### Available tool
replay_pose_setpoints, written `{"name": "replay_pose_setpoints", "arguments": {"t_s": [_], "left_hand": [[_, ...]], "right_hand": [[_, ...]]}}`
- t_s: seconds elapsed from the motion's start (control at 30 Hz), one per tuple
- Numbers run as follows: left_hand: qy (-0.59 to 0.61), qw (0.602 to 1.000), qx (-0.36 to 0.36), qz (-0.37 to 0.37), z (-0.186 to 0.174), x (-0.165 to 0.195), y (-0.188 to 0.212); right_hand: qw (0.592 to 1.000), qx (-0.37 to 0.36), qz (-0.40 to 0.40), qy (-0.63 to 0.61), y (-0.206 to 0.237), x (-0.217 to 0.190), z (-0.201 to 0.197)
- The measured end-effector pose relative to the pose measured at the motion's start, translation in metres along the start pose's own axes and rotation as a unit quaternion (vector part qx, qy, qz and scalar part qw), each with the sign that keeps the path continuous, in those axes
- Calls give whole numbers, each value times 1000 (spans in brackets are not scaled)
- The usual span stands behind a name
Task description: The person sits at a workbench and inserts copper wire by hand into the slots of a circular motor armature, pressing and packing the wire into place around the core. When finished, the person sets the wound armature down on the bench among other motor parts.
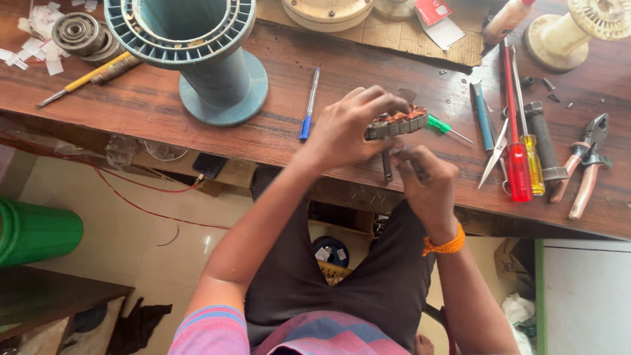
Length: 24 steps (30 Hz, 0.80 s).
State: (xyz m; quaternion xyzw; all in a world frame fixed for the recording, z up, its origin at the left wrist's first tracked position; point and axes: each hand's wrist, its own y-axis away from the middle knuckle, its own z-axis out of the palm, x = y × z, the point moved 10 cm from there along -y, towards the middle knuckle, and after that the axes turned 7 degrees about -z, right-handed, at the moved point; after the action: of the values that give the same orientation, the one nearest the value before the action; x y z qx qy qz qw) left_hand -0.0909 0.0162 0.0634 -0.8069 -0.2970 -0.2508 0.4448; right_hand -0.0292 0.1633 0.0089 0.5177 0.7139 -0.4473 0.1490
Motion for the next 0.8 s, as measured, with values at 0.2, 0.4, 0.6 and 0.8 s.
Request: {"name": "replay_pose_setpoints", "arguments": {"t_s": [0.2,0.4,0.6,0.8], "left_hand": [[-96,988,116,26,3,9,20],[-88,990,104,20,3,3,20],[-96,989,108,11,-3,5,22],[-85,989,123,-5,-2,3,26]], "right_hand": [[998,31,-53,3,-18,-1,-43],[994,5,-97,49,-40,-24,-49],[989,-24,-134,64,-62,-36,-32],[986,-36,-154,57,-57,-41,-34]]}}
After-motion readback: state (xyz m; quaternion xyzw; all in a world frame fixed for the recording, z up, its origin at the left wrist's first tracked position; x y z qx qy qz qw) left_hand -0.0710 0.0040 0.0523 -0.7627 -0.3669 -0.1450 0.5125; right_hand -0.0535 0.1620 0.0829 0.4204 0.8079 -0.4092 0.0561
